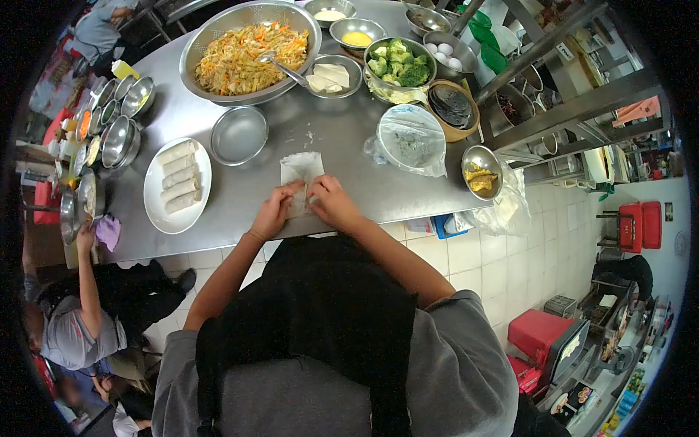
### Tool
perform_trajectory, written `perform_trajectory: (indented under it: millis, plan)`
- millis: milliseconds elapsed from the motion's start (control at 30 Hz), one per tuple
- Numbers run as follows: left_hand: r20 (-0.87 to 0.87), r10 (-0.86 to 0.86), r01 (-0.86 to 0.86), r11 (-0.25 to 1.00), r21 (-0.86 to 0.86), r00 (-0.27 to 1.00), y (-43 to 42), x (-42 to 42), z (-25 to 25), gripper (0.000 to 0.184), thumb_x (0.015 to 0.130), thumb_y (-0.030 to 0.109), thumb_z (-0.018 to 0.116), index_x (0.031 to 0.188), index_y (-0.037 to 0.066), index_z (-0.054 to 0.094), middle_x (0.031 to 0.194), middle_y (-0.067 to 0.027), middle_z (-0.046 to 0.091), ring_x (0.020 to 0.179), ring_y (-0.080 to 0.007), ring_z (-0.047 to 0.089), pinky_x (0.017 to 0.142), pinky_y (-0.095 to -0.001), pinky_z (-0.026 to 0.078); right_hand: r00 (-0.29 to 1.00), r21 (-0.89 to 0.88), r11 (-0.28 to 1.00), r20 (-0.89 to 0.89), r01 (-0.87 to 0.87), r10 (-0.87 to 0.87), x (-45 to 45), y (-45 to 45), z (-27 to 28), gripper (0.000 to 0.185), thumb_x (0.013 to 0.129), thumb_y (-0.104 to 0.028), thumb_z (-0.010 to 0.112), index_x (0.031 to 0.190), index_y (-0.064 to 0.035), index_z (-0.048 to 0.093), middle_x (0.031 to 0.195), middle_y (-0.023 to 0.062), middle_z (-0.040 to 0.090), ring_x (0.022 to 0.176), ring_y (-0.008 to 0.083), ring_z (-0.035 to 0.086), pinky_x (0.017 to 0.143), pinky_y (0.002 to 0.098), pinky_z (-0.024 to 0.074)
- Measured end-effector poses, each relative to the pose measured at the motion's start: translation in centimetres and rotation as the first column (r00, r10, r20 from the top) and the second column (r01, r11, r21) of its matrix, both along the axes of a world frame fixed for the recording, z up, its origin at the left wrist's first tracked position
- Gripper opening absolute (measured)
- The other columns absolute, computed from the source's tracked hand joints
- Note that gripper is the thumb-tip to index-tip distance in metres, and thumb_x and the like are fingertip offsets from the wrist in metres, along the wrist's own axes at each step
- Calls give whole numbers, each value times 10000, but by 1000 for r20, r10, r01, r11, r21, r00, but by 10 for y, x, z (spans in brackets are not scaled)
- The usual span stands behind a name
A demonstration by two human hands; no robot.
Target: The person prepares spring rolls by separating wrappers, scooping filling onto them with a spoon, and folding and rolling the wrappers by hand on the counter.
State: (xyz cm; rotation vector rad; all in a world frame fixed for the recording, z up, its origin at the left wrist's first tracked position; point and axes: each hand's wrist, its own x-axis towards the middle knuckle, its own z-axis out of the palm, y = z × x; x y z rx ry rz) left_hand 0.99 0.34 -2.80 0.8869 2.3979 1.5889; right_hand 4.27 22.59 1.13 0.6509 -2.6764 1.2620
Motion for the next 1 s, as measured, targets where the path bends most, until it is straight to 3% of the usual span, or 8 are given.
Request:
perform_trajectory:
  millis: [67,167,267,367,467,667,867,1000]
  plan:
    - [18,23,-24,997,69,1000,2,-3,-1,209,931,-1,574,1128,47,523,1414,-147,536,1295,-381,528,1049,-415,481,999,38,998,-12,-41,42,2,2,1,325,757,-48,759,1042,-98,612,1118,114,533,1086,339,522,937,426,470]
    - [-131,29,-29,1000,2,991,4,-8,11,166,877,25,665,1031,69,620,1358,-112,515,1204,-321,578,992,-418,496,998,84,995,-26,-58,61,3,2,6,348,773,-46,732,1098,-122,635,1107,102,537,1069,331,527,922,416,478]
    - [-346,64,-147,965,-219,936,1,-5,21,93,827,64,720,910,79,681,1216,-84,564,1058,-272,591,896,-402,505,995,145,985,-23,-90,94,3,3,3,374,777,-45,715,1135,-127,642,1086,91,549,1052,324,534,913,414,483]
    - [-359,6,-117,951,-287,933,-3,-6,21,126,800,123,756,914,103,706,1155,-69,583,988,-275,583,852,-409,492,995,105,991,-29,-88,92,3,1,-3,354,780,-47,706,1121,-116,640,1063,82,559,1040,318,538,915,411,481]
    - [-291,-32,-59,953,-298,956,-4,-3,25,217,775,184,782,964,121,699,1136,-49,601,1036,-290,582,898,-418,489,995,71,993,4,-96,96,2,1,-6,329,778,-52,712,1093,-96,627,1051,84,565,1035,321,541,922,411,478]
    - [-315,-169,41,926,-375,934,-11,2,44,440,727,254,838,1066,78,620,1287,-82,562,1181,-328,551,972,-428,482,977,31,980,92,-198,195,5,8,14,291,782,-71,726,1044,-69,598,1101,90,556,1076,329,530,945,415,475]
    - [-325,-212,85,927,-366,922,-14,3,38,425,720,267,850,970,58,578,1345,-119,533,1226,-362,522,1009,-443,461,962,255,933,-39,-253,271,4,11,3,264,808,-141,719,1024,-44,602,1101,92,554,1080,318,531,948,400,479]
    - [-332,-172,48,935,-351,927,-11,8,35,413,727,258,846,973,56,585,1338,-122,537,1229,-358,521,1012,-442,459,963,306,930,-110,-202,246,5,8,-11,247,814,-148,695,1020,-44,607,1086,91,566,1069,308,541,942,397,483]
